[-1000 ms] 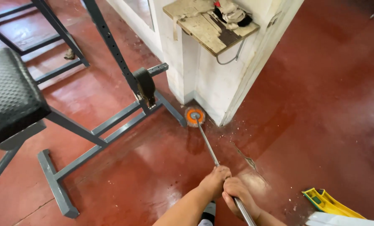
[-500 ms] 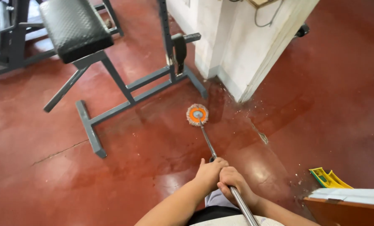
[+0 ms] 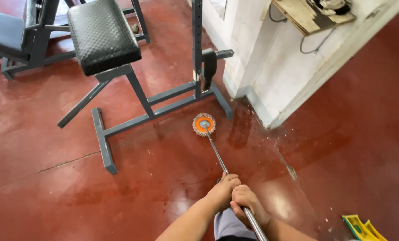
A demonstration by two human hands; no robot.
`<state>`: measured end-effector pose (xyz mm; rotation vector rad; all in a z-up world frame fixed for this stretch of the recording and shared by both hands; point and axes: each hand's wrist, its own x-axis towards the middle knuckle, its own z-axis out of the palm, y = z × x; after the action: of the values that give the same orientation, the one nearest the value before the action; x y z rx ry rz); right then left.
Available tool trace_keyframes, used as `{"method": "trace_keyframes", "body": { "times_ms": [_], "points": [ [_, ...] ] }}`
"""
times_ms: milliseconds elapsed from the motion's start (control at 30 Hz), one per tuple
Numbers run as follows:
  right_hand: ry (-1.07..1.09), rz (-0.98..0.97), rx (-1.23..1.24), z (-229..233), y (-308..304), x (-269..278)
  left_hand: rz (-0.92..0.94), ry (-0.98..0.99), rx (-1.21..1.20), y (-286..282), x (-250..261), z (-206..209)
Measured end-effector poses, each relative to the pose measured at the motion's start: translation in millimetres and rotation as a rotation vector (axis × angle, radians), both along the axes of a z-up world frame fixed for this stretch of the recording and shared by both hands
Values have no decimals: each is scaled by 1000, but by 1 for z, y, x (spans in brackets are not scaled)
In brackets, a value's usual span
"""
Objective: Mopping the red floor in a gym around various exercise equipment.
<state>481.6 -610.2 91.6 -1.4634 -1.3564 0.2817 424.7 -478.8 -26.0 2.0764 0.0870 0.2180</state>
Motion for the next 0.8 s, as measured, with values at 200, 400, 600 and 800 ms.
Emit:
{"method": "trace_keyframes", "body": {
  "times_ms": [200, 400, 600, 800],
  "points": [
    [-18, -20, 23, -14, 59, 120, -5, -56, 25, 60, 119, -10],
    [-62, 38, 27, -10, 106, 208, 75, 125, 4, 101, 196, 1],
    [-77, 15, 12, 35, 66, 237, 133, 208, -12, 48, 231, 15],
    [-228, -61, -95, 119, 64, 256, -15, 12, 75, 38, 255, 30]
  ]
}}
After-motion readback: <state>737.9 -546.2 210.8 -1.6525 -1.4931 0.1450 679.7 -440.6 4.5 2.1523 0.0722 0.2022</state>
